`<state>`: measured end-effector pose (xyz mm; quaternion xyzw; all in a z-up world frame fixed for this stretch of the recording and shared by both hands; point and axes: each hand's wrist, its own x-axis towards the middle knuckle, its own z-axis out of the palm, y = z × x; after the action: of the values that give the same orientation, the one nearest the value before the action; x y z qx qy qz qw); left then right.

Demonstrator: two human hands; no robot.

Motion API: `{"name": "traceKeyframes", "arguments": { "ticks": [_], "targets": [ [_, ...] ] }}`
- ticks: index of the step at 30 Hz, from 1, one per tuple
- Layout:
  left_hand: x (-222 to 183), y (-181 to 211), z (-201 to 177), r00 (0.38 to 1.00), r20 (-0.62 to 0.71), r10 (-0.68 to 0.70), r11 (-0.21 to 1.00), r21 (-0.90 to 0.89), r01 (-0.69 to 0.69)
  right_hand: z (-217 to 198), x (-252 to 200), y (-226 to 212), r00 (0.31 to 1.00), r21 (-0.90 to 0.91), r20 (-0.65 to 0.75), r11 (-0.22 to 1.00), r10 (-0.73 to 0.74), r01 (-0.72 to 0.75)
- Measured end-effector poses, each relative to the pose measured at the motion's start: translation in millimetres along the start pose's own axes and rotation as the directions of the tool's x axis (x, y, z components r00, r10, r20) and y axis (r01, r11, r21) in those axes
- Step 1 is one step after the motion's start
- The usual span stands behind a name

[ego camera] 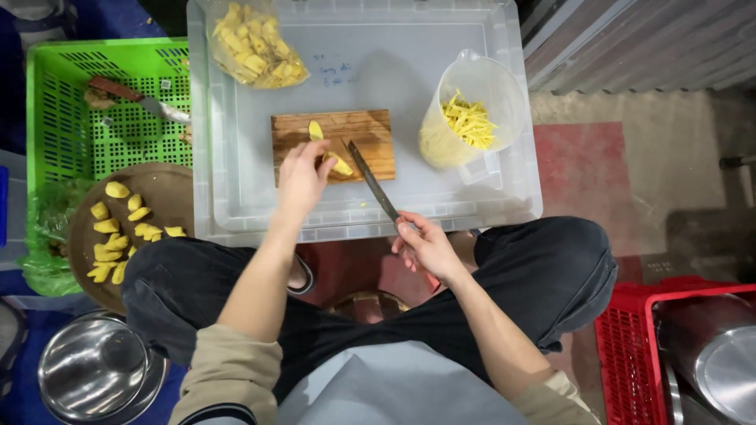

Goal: Slicing ginger into thin strips on a wooden cutting board using a knife.

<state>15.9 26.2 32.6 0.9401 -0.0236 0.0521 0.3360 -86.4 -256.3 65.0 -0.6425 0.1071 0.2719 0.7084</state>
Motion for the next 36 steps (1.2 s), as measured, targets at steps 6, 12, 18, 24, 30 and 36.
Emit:
{"name": "traceKeyframes", "arguments": {
  "ticks": [6,12,18,24,30,36],
  "targets": [
    [-14,-12,30,0.971,-0.233,0.059,0.989,-0.122,-0.089,1,-1,1,0.999,0.035,0.04,0.999,0.015,-0.016],
    [-18,10,20,0.959,-0.281,0.029,0.971,-0.22,-0.094,1,1,4,0.999,0.054,0.046,0.999,-0.001,-0.002],
    [-25,41,18,0.931,-0.362,0.031,0.99,-0.116,-0.078,1,3,5,0.999,0.071,0.044,0.997,-0.009,0.006],
    [-27,25,25,0.966,-0.254,0.039,0.984,-0.157,-0.081,3,3,10,0.999,0.048,0.041,0.999,0.013,-0.015],
    [-29,25,21,0.945,-0.316,0.085,0.977,-0.16,-0.141,3,3,6,1.0,-0.054,0.025,0.998,-0.018,0.019],
    [-26,22,23,0.955,-0.283,0.088,0.987,-0.104,-0.122,5,2,3,0.999,-0.079,0.012,0.996,-0.035,0.036]
  ]
}}
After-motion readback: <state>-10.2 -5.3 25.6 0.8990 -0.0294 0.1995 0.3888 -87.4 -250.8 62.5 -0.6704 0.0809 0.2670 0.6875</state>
